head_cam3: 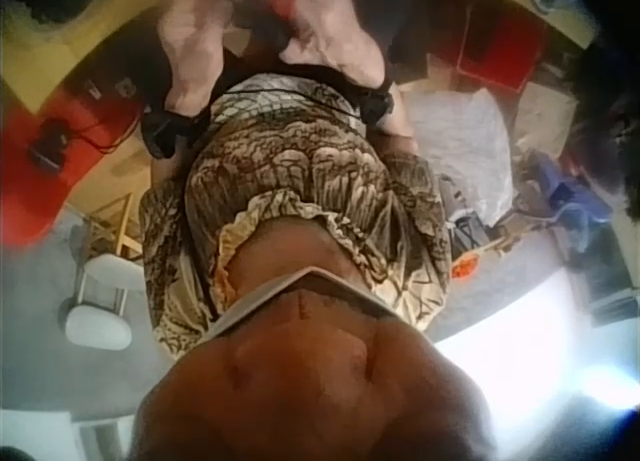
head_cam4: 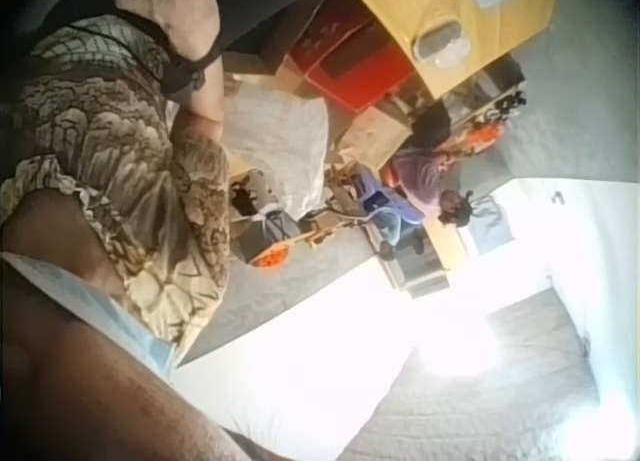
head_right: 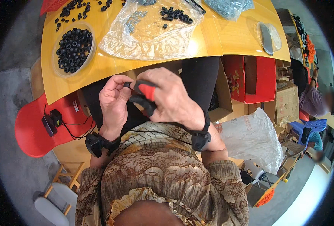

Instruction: The person assembles small black plastic components by hand.

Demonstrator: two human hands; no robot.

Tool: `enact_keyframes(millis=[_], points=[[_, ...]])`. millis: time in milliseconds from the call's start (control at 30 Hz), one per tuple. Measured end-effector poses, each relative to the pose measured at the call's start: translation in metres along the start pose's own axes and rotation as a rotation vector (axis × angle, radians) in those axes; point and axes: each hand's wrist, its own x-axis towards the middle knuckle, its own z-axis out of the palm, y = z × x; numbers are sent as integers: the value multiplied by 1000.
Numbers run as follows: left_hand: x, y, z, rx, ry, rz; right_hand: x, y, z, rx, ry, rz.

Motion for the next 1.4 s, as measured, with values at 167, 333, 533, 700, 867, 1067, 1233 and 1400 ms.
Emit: enact_keyframes(millis=[167, 333, 533, 700, 867, 1067, 1233, 1400], points=[[1, 3, -3, -515, -93, -166, 13, 28, -21, -97, 254, 500], [5, -2, -10, -772, -186, -207, 21, 87, -20, -365, 211, 548], [4, 1, -6, -640, -151, -179, 25, 124, -6, -496, 121, 514], [4, 2, -7, -553, -157, -161, 28, 127, -3, -486, 172, 423], [5, 2, -7, -564, -124, -159, 32, 90, -14, -138, 296, 540], [7, 4, -4, -544, -102, -162, 17, 35, -17, 490, 321, 467], [7, 4, -1, -521, -108, -155, 1, 15, -5, 688, 249, 463], [6, 4, 2, -419, -68, -121, -6, 4, -3, 662, 116, 431]])
